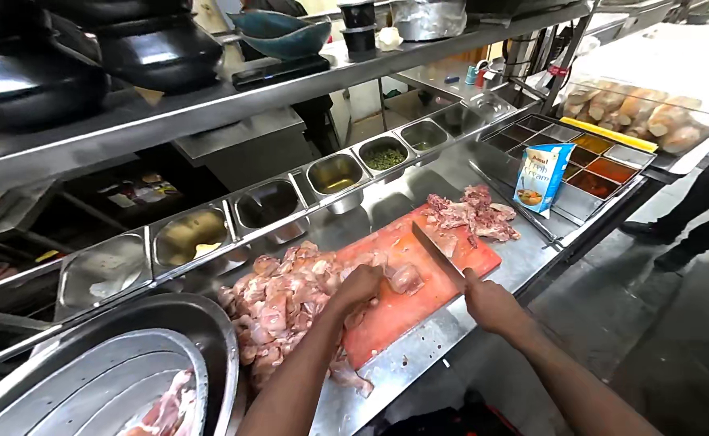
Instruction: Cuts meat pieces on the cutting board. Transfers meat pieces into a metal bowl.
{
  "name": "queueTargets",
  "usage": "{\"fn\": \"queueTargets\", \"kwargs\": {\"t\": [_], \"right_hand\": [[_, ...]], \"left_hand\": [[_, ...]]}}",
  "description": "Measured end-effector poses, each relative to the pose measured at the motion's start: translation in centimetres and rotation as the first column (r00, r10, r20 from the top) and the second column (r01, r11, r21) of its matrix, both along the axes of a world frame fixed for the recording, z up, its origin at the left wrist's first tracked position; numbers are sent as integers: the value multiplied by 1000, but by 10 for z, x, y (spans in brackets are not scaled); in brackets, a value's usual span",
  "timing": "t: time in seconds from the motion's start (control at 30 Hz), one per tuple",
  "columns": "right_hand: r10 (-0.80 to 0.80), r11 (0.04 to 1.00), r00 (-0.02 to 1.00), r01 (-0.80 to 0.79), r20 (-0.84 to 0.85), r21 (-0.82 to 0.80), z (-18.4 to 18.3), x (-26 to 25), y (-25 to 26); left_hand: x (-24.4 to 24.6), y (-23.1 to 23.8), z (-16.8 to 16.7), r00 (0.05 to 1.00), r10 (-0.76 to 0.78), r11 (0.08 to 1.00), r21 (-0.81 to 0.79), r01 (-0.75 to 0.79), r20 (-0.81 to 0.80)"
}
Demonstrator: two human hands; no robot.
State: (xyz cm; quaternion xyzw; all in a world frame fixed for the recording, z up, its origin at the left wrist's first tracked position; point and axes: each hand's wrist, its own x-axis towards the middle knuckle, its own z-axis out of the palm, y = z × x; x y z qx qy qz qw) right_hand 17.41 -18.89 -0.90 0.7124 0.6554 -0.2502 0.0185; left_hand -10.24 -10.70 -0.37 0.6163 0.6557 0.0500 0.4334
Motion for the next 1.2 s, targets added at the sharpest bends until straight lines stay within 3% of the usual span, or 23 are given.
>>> {"fn": "queueTargets", "kwargs": {"t": [0.23,0.47,0.67,1.0,1.07,1.1,1.13,1.2], "right_hand": [[-30,998,996,35,-87,48,12,-50,-42],[-63,998,998,63,-28,-1,-13,-66,-46],[-118,993,993,118,6,-16,-3,-76,-44],[-95,995,991,97,90,-20,-9,-91,-38],[-73,994,995,66,74,93,17,-86,-37],[-50,967,997,34,55,252,36,-84,-40],[-16,884,999,-2,33,468,56,-82,-42],[19,567,1000,-17,8,824,96,-85,-41]], "left_hand": [[40,7,-1,998,28,997,-73,-24,56],[27,-5,3,984,76,986,-159,-50,159],[19,-15,-3,949,153,973,-208,-96,277],[11,-21,-8,925,193,968,-217,-124,329],[10,-20,-12,918,193,970,-211,-124,346],[8,-20,-12,915,196,969,-212,-126,353],[7,-21,-11,913,201,968,-216,-129,354],[7,-21,-11,913,206,966,-223,-132,352]]}}
